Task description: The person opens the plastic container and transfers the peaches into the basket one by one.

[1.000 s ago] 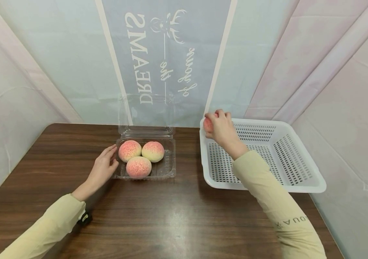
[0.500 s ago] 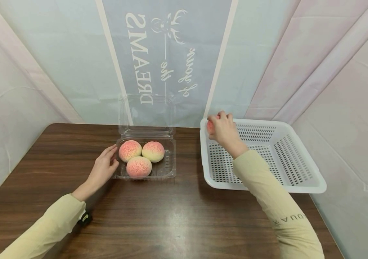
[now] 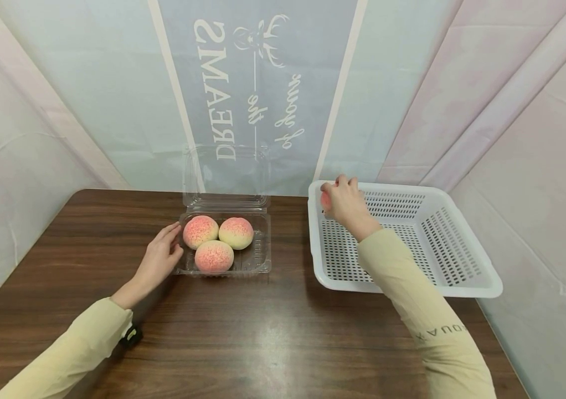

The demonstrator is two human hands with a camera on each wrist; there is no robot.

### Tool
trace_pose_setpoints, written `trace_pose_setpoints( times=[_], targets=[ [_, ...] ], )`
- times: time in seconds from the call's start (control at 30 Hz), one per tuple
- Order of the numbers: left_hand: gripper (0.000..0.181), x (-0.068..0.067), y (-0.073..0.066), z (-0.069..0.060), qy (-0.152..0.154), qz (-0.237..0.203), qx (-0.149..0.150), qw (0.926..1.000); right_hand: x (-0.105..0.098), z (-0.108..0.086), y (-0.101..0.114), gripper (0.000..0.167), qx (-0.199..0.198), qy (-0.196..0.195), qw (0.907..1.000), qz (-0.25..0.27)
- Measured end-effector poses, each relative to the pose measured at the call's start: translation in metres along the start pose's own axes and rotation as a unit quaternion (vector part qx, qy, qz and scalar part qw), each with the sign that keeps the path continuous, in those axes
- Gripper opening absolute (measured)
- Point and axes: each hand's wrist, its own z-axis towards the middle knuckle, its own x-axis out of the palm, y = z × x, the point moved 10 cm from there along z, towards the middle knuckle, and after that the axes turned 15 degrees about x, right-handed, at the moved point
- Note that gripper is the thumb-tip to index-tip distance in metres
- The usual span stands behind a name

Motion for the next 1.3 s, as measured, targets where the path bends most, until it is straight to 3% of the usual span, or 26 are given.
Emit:
trace_pose_setpoints(
  times=[0.73, 1.3],
  targets=[
    [0.044, 0.002, 0.001, -0.001, 0.001, -0.003, -0.003, 1.0, 0.03, 0.005, -0.009, 0.053, 0.017, 0.087, 0.9955, -0.033],
    [0.045, 0.002, 0.001, -0.001, -0.002, 0.0, 0.001, 1.0, 0.046, 0.008, -0.012, 0.052, 0.003, 0.114, 0.9933, -0.016]
  ],
)
